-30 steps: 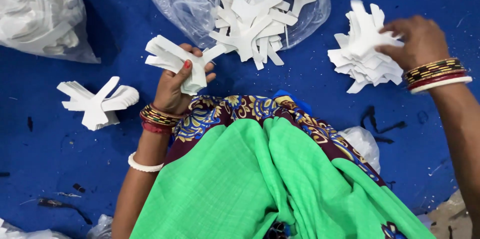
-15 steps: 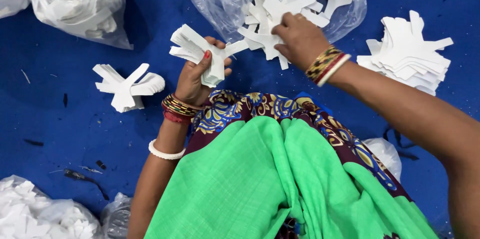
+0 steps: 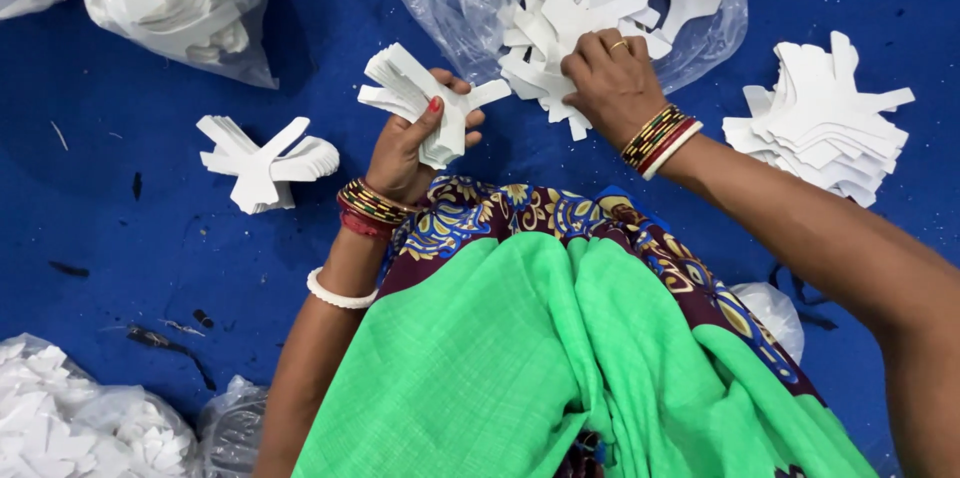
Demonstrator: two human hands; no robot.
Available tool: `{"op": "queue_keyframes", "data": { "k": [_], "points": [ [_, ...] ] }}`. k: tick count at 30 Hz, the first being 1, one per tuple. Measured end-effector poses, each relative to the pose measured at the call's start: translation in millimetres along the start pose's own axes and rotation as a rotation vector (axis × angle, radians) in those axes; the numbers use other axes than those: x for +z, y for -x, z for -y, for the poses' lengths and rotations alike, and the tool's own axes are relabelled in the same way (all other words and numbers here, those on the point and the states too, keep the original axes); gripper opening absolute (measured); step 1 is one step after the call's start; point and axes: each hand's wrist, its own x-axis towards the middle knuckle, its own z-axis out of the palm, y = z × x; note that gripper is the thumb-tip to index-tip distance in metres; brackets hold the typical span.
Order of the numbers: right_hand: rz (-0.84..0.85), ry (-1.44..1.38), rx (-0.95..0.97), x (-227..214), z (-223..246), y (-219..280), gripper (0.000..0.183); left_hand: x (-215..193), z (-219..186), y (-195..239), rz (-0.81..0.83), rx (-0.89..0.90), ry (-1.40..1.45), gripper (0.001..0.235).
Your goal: The person sorts and stacks white shoe components from bags onto a blue floor surface.
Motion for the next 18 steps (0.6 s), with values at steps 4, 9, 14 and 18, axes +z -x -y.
{"op": "queue_keyframes", "data": {
  "k": [4, 9, 14, 18],
  "points": [
    [-0.023, -0.051, 0.061, -16, -13, 6, 0.023, 0, -1, 2, 0.022, -0.008, 0.001, 0.037],
    [0.067, -0.873, 0.484, -63, -68, 68, 0.015, -12, 3, 0, -0.024, 0.009, -0.023, 0.036],
    [0.185, -0.685, 0.817, -110, -132, 158, 0.018, -8, -1, 1, -0.056, 0.007, -0.025, 0.037],
    [0.389, 0.405, 0.634, -97, -140, 181, 0.027, -6, -1, 0, -0.04, 0.009, -0.011, 0.036]
  ]
}}
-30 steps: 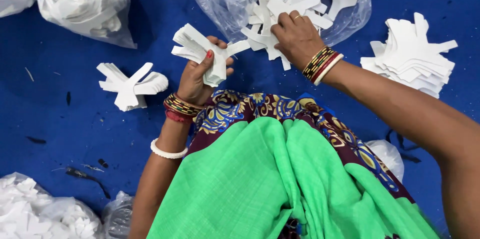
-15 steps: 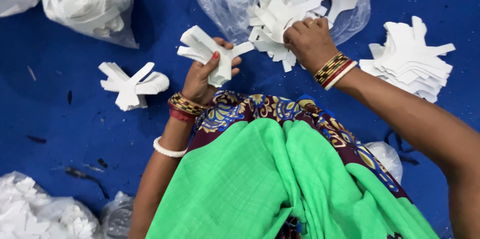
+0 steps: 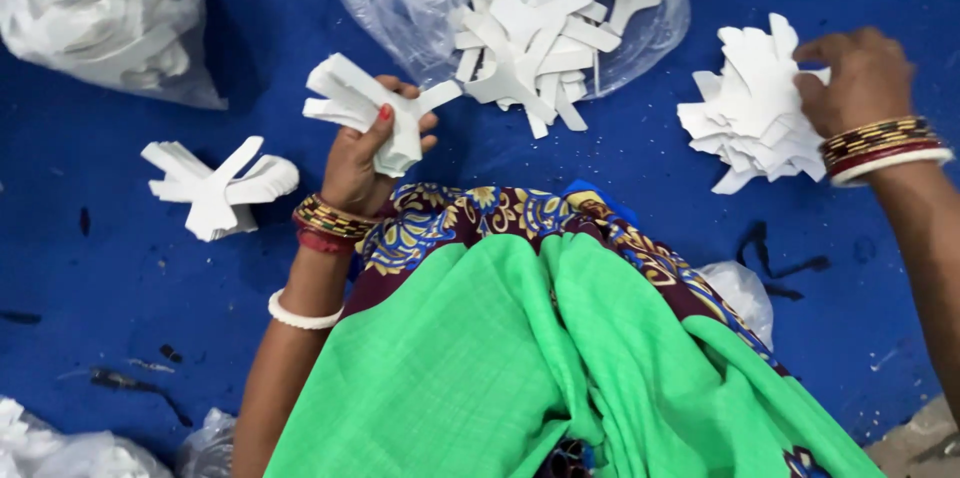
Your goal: The person sorts and stacks white shoe components from bags onto a blue floor surface.
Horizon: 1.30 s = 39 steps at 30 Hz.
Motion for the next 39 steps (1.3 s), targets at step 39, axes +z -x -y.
{"op": "queue_keyframes", "data": {
  "k": [39],
  "points": [
    [0.476, -2.223, 0.087, -84, 245, -40, 0.022, 24, 57, -34, 0.098, 0.025, 0.088, 0.05]
  ]
}}
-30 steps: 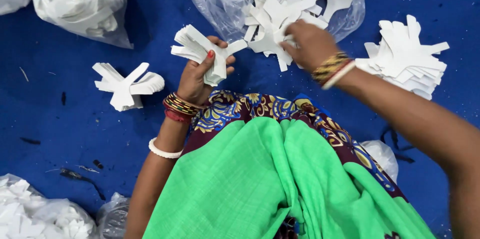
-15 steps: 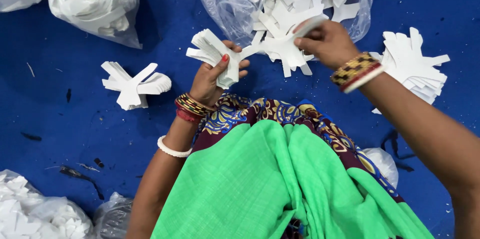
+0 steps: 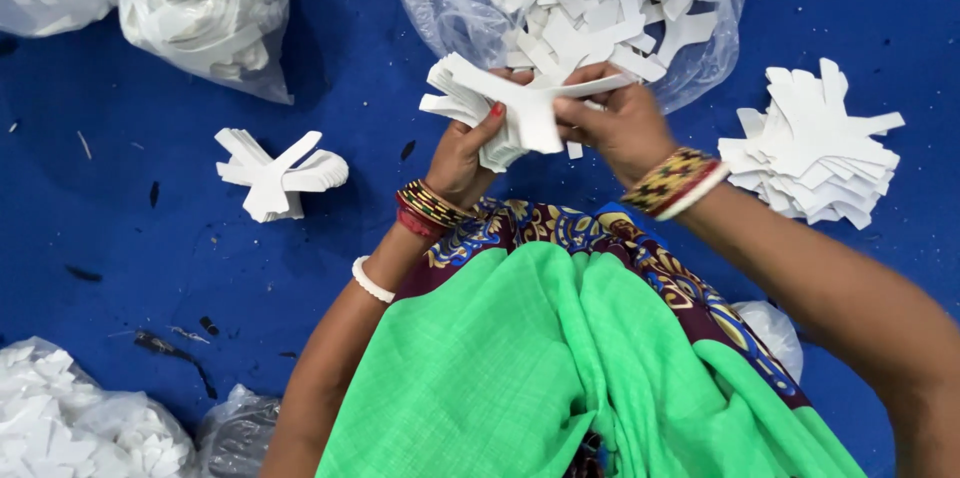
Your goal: The person sorts and stacks white shoe components from bags onto a blue floor surface.
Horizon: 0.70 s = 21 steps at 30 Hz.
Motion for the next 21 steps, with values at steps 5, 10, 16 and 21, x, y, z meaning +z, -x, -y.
{"op": "queue_keyframes", "data": {
  "k": [5, 10, 16, 21],
  "points": [
    [-0.104, 0.269, -0.086, -8, -34, -3, 0.03, 23, -13, 7, 0.082, 0.06, -0.063, 0.047],
    [-0.02, 0.555, 0.022, -53, -27, -20, 0.046, 5, -36, 12, -0.068, -0.028, 0.018, 0.042],
    [-0.161, 1.275, -0.505, -57, 5, -40, 0.015, -4, -61, 2, -0.084, 0.066, -0.066, 0.042],
    [0.032, 1.688, -0.874, -53, 8, -47, 0.031, -13, -71, -2, -0.093, 0.169, -0.011, 0.035]
  ]
}}
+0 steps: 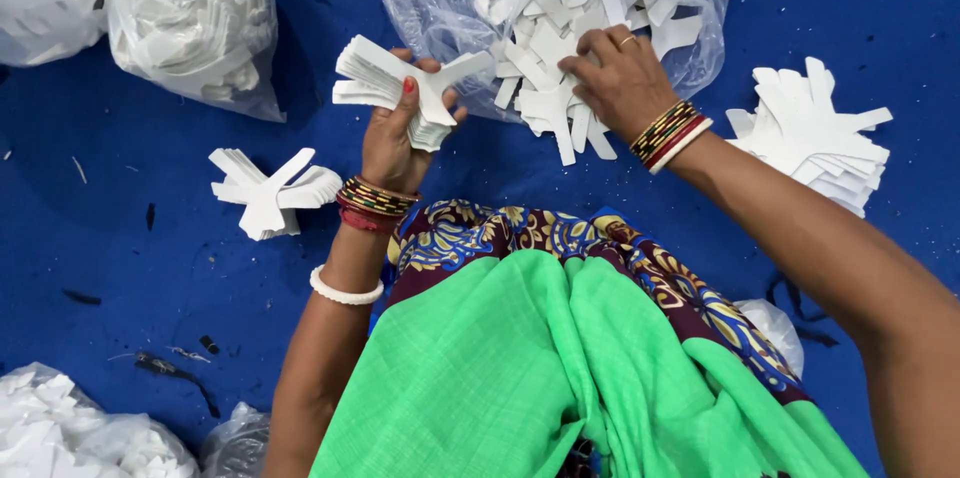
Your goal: The person sorts and stacks white shoe components from bags onto a blue floor surface.
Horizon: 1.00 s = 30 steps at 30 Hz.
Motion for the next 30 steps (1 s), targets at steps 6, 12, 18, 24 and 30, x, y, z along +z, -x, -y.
{"op": "queue_keyframes", "data": {
  "k": [6, 12, 18, 24, 30],
  "points": [
    [0.055, 0.145, 0.06, -15, 5, -3, 0.02, -1, -1, 1, -0.034, 0.0, 0.025, 0.036],
    [0.467, -0.48, 0.566, -63, -8, -4, 0.023, -9, 8, -1, -0.048, -0.016, 0.023, 0.039],
    [0.346, -0.469, 0.335, -128, -1, -1, 0.031, -1, 9, 1, -0.015, -0.064, -0.04, 0.044],
    [0.261, -1.051, 0.544, -121, -8, 5, 0.022, 22, 19, 6, 0.078, -0.17, -0.134, 0.043],
    [0.333, -1.105, 0.649, -115, -11, 7, 0.03, 29, 23, 11, 0.152, -0.217, -0.128, 0.044]
  ]
}}
